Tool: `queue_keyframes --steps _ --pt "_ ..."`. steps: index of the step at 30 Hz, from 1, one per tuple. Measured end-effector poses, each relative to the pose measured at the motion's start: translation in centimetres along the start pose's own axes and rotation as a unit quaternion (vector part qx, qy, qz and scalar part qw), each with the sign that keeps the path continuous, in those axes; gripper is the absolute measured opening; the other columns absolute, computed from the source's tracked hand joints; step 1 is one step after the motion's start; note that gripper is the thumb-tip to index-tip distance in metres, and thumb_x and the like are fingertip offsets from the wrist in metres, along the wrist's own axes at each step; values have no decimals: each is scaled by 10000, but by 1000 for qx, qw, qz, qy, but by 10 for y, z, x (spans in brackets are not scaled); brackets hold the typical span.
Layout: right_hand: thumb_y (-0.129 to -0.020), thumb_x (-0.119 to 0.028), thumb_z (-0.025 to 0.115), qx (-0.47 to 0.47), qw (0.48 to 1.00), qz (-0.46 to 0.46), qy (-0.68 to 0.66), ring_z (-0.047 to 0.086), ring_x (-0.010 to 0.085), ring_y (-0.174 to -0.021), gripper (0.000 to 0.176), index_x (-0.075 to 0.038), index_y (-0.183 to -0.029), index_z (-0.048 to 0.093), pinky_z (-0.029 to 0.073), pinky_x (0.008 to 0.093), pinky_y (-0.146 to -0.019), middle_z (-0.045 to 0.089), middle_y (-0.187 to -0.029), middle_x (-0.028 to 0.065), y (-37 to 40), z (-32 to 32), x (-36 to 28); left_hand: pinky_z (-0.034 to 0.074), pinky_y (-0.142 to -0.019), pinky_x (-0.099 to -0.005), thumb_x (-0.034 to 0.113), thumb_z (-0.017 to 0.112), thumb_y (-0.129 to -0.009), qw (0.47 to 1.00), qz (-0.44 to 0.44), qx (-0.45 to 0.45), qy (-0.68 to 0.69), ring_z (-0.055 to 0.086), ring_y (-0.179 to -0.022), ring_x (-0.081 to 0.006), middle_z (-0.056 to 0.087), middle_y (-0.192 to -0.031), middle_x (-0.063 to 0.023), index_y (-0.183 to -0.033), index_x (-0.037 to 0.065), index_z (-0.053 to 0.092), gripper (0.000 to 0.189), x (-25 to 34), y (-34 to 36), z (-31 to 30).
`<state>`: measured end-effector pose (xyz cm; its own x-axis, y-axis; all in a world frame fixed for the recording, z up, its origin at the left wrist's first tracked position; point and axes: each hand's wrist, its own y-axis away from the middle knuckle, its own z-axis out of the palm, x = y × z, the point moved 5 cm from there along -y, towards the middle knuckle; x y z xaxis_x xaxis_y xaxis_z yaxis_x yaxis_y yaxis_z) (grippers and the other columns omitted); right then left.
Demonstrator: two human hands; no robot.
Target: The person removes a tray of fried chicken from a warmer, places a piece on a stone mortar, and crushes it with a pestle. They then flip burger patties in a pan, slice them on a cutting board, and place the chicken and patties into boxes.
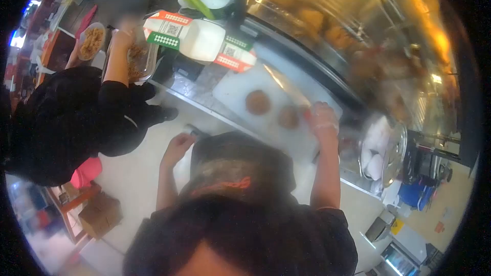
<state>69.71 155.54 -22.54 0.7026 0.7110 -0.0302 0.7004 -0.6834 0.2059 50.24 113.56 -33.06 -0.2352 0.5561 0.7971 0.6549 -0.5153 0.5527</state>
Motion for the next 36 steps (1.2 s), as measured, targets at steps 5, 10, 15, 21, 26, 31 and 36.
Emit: queue_keyframes --steps 5,10,15,21,26,31,36 --pt "-795 -51 547 -101 990 5 -100 601 403 -1005 269 -74 -1058 598 486 451 -860 630 -1045 225 -15 37 14 462 -906 -386 250 785 -719 949 267 -56 -160 583 -1049 -294 591 -1127 -173 -1223 25 527 610 133 -38 73" --pt "-753 -17 536 -115 987 -11 -109 539 418 -1136 673 53 -1388 324 429 428 -985 556 -1218 294 -9 39 19 451 -914 -453 45 774 -564 873 377 -11 -309 513 -1072 -377 534 -1124 -185 -1285 52 465 784 150 -94 148" --pt "-871 -116 504 -94 988 102 -68 600 383 -1031 628 -198 -1451 277 470 493 -869 608 -1128 242 -4 26 18 448 -904 -447 129 730 -684 884 350 -37 -307 519 -1077 -363 523 -1140 -169 -1246 31 499 616 209 -61 126" --pt "-946 -195 452 -43 983 134 -115 628 447 -815 646 -368 -1492 155 471 529 -727 648 -924 241 59 25 -9 478 -865 -445 220 716 -759 886 353 -65 -293 563 -1052 -348 559 -1116 -174 -1178 32 551 488 222 -92 113" --pt "-858 -17 521 68 990 59 -104 587 249 -551 847 -289 -1532 86 456 394 -529 608 -670 123 99 51 -23 511 -807 -420 328 731 -758 895 366 -119 -227 632 -940 -317 653 -962 -156 -1014 39 654 393 236 -122 134" --pt "-847 -78 579 89 977 65 -185 562 237 -564 639 -157 -1446 369 449 388 -528 586 -651 111 108 83 -21 550 -643 -392 523 729 -739 890 398 -92 -204 678 -690 -252 691 -739 -138 -783 23 710 502 238 -175 179" --pt "-901 -78 419 75 980 42 -181 585 378 -583 715 -231 -1531 116 443 493 -555 602 -692 225 100 70 -38 524 -485 -304 682 634 -766 906 233 -261 -237 613 -492 -173 621 -576 -83 -658 37 665 655 245 -187 186"
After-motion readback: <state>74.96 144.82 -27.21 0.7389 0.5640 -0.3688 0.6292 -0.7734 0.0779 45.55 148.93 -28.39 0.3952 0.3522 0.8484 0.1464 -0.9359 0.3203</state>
